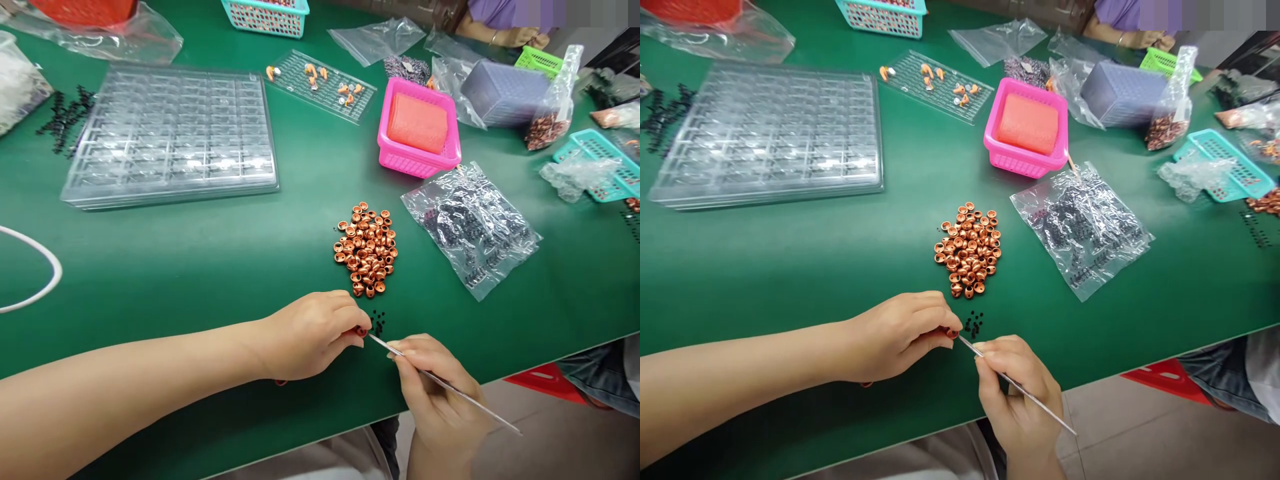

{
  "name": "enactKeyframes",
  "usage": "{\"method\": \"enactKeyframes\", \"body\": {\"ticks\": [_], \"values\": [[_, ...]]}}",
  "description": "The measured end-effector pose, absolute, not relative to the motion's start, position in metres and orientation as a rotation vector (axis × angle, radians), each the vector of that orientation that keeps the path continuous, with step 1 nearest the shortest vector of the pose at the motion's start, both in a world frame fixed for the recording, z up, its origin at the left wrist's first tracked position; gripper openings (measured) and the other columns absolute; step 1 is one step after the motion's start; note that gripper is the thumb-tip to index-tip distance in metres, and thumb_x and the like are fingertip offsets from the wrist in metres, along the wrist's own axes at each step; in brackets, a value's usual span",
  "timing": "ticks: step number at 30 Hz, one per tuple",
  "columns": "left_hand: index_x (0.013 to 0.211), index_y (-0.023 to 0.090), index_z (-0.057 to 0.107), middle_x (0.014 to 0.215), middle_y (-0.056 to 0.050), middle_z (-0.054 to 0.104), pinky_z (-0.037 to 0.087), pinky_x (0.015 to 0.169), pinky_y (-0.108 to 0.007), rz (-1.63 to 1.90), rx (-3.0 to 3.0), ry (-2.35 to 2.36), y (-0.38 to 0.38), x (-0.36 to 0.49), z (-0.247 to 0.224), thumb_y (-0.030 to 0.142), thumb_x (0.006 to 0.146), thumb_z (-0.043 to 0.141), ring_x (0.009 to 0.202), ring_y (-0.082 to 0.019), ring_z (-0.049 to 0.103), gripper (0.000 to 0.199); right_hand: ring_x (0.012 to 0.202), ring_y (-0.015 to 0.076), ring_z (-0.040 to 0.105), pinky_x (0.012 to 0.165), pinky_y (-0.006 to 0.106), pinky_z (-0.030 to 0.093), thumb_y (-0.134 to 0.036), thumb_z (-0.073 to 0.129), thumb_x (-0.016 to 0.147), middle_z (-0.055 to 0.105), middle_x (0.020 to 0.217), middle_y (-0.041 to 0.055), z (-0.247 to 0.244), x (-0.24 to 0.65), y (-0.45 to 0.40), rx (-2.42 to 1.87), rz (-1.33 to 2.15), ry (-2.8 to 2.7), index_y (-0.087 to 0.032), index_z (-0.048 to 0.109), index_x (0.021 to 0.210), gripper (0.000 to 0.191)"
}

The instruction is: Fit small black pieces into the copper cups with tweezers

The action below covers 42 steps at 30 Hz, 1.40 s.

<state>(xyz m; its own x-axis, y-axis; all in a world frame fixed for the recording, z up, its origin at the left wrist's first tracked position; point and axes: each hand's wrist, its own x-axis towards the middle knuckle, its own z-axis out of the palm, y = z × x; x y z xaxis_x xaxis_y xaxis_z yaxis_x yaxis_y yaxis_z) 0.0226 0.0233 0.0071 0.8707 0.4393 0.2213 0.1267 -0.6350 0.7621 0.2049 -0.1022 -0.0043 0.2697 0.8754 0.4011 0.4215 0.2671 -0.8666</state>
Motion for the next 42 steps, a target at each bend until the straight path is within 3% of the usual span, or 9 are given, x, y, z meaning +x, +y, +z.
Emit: {"method": "enactKeyframes", "body": {"ticks": [10,16,20,25,31,42], "values": [[0.082,0.016,0.066,0.086,-0.006,0.061,0.046,0.066,-0.028,-0.058,2.465,0.564,0.036,0.004,0.053,0.015,0.085,0.066,0.08,-0.021,0.057,0.004,0.081,0.0171,0.071,0.074,0.032,0.059,0.0,0.064,0.079,0.073,0.088,0.0016,-0.007,0.21,-0.101,-1.325,0.489,-1.332,-0.021,0.066,0.095,0.027],[0.067,0.017,0.064,0.073,-0.003,0.06,0.045,0.069,-0.029,-0.085,2.474,0.571,0.044,-0.001,0.053,0.014,0.087,0.066,0.074,-0.019,0.057,0.02,0.08,0.0173,0.071,0.072,0.031,0.06,-0.003,0.065,0.08,0.073,0.087,0.0018,-0.008,0.209,-0.101,-1.353,0.479,-1.313,-0.022,0.065,0.095,0.024],[0.078,0.018,0.065,0.078,-0.002,0.063,0.045,0.065,-0.027,-0.094,2.463,0.701,0.047,0.005,0.051,0.014,0.081,0.072,0.075,-0.019,0.06,0.009,0.083,0.0168,0.071,0.075,0.031,0.06,-0.002,0.064,0.081,0.073,0.089,0.0024,-0.01,0.207,-0.103,-1.356,0.514,-1.286,-0.022,0.065,0.096,0.024],[0.103,0.017,0.062,0.097,-0.005,0.067,0.047,0.072,-0.03,0.112,2.471,0.856,0.05,0.025,0.041,0.02,0.088,0.066,0.086,-0.021,0.063,0.016,0.083,0.017,0.07,0.074,0.031,0.06,-0.004,0.065,0.082,0.073,0.089,0.0028,-0.01,0.208,-0.104,-1.363,0.522,-1.273,-0.022,0.065,0.095,0.023],[0.09,0.017,0.065,0.09,-0.004,0.067,0.046,0.07,-0.031,0.146,2.412,0.96,0.052,0.042,0.027,0.024,0.087,0.067,0.082,-0.021,0.063,0.009,0.082,0.0181,0.07,0.074,0.034,0.059,-0.005,0.065,0.082,0.073,0.088,0.0033,-0.011,0.208,-0.104,-1.372,0.52,-1.268,-0.023,0.065,0.096,0.022],[0.091,0.018,0.064,0.092,-0.002,0.065,0.046,0.071,-0.031,0.193,2.323,0.943,0.052,0.041,0.025,0.021,0.084,0.069,0.086,-0.02,0.061,0.009,0.083,0.0183,0.07,0.075,0.034,0.059,-0.004,0.066,0.081,0.073,0.087,0.0023,-0.01,0.204,-0.104,-1.355,0.562,-1.199,-0.023,0.066,0.094,0.023]]}}
